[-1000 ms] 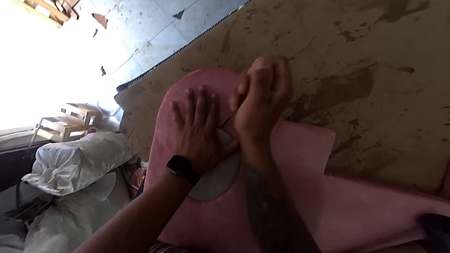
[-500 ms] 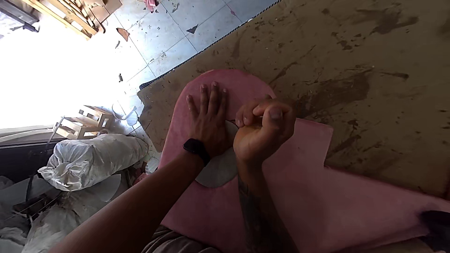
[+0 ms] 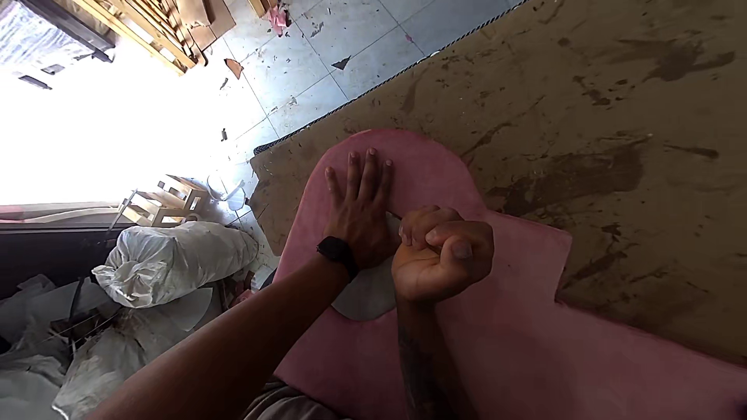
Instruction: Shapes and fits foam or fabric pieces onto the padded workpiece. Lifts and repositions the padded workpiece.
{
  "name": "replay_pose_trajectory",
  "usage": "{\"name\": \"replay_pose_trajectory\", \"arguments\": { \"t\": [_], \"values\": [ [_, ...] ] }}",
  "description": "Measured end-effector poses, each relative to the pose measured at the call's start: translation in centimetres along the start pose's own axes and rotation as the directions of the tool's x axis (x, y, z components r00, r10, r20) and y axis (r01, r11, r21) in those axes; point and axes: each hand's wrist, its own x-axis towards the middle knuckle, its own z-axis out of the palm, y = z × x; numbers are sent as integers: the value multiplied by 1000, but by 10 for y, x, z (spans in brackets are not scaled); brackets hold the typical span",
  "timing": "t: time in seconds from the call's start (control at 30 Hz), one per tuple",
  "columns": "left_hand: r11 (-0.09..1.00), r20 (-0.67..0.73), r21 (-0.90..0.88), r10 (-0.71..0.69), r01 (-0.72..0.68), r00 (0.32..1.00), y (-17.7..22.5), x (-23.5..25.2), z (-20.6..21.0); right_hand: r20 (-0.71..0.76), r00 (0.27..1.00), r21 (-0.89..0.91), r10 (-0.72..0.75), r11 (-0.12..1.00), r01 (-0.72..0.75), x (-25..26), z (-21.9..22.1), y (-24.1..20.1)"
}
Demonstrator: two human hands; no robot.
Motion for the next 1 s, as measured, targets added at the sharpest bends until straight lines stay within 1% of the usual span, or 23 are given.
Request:
{"name": "replay_pose_trajectory", "arguments": {
  "t": [0.23,0.27,0.33,0.37,0.4,0.43,0.47,0.53,0.6,0.63,0.7,0.73,0.77,0.8,0.83,0.87,0.9,0.93,0.97,1.0],
  "values": [
    [1000,-15,4,-3,3,1000,1,-2,3,44,999,-7,21,1000,-21,-3,-5,-2],
    [1000,-21,7,-3,3,1000,2,-3,4,64,997,-15,45,999,-44,1,-6,-1],
    [1000,-49,5,1,-1,999,2,-5,3,67,985,-48,157,987,-154,17,-8,-3],
    [1000,-72,2,3,-3,997,3,-4,4,21,971,-76,236,969,-234,32,-8,-5],
    [1000,-89,-3,-1,1,996,4,-5,5,-73,949,-85,307,946,-313,47,-4,-8],
    [1000,-97,-6,-5,5,995,3,-7,6,-141,920,-81,366,922,-379,56,0,-12],
    [1000,-102,-12,-3,2,995,2,-8,6,-180,900,-76,396,907,-414,61,5,-14],
    [1000,-95,-18,4,-5,995,1,-6,6,-213,898,-91,386,907,-412,62,10,-13],
    [999,-80,-36,6,-9,997,2,-5,7,-189,912,-173,363,902,-395,75,7,-13],
    [999,-78,-47,11,-15,997,2,-6,8,-158,934,-225,319,910,-349,95,4,-20],
    [997,-102,-75,15,-23,995,-2,0,9,-55,982,-316,179,930,-187,168,1,-52],
    [996,-105,-81,20,-28,994,-8,-4,13,-42,987,-355,152,922,-157,204,2,-61],
    [995,-84,-93,40,-48,996,-7,-18,18,-91,977,-402,191,891,-212,214,-11,-64],
    [992,-107,-109,55,-67,993,-2,-21,17,-139,962,-458,234,847,-271,221,-35,-62],
    [990,-151,-114,65,-83,986,0,-10,11,-192,950,-491,246,814,-310,236,-56,-47],
    [989,-172,-120,64,-85,983,2,-6,9,-267,914,-486,306,776,-402,238,-89,-27],
    [988,-170,-135,48,-72,984,1,-5,10,-340,854,-433,393,740,-514,231,-122,-4],
    [989,-160,-136,33,-56,987,-3,-5,11,-416,778,-376,471,689,-619,220,-147,14],
    [991,-143,-126,30,-48,989,-9,-8,12,-497,705,-353,507,623,-698,204,-165,18],
    [990,-123,-130,40,-56,992,-12,-13,12,-552,667,-395,500,548,-737,185,-179,3]
  ]
}}
